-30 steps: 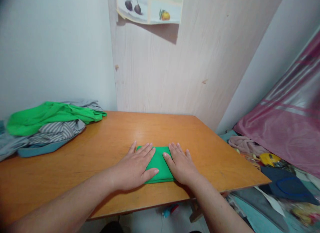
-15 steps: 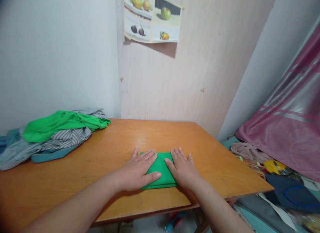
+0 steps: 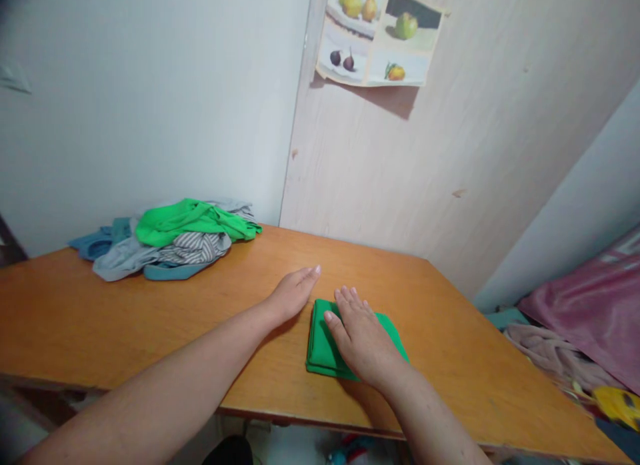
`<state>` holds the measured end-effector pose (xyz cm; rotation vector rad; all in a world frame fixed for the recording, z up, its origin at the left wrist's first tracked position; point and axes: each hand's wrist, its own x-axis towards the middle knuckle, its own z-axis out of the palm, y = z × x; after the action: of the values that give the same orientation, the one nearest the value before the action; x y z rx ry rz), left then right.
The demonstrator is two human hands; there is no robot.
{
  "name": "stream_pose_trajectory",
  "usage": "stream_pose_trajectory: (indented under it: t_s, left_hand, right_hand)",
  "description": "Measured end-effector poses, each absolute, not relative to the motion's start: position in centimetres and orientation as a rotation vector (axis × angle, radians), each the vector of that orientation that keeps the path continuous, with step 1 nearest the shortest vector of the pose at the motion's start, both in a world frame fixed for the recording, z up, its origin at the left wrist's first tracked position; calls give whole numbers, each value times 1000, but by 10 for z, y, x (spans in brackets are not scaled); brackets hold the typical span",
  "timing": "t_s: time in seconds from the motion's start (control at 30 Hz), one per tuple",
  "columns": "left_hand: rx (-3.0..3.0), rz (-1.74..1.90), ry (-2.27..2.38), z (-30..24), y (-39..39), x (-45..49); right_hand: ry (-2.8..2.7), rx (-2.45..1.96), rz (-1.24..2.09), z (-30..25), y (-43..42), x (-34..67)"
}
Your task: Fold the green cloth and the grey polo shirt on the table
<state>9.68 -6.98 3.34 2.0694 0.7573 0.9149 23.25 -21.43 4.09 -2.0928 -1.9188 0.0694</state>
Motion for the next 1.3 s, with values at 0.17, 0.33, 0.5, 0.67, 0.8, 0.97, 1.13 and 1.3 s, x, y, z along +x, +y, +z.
stream_pose_trajectory:
  t_s: [0.17, 0.33, 0.5, 0.67, 0.8, 0.97, 1.13, 1.3]
  left_hand:
    - [2062, 954, 772, 29, -66, 98]
    - [2028, 934, 790, 27, -65, 98]
    - [2048, 902, 810, 26, -65, 98]
    - [2060, 871, 822, 27, -64, 98]
    - [2036, 878, 819, 27, -64, 99]
    - [2063, 871, 835, 27, -64, 101]
    - [2086, 881, 786, 27, -64, 100]
    - [2115, 847, 783, 25, -62, 99]
  right_hand:
    - [-2045, -2082, 96, 32, -211, 221]
    - [-2104, -2149, -4, 25, -216, 214]
    - [-2119, -2165, -64, 21, -217, 211]
    - [-2108, -2154, -87, 20, -218, 210]
    - [-2095, -2165, -94, 20, -218, 209]
    - [-2100, -2165, -83, 21, -218, 208]
    - [-2072, -2178, -50, 23, -217, 208]
    - [-2032, -2119, 57, 29, -220, 216]
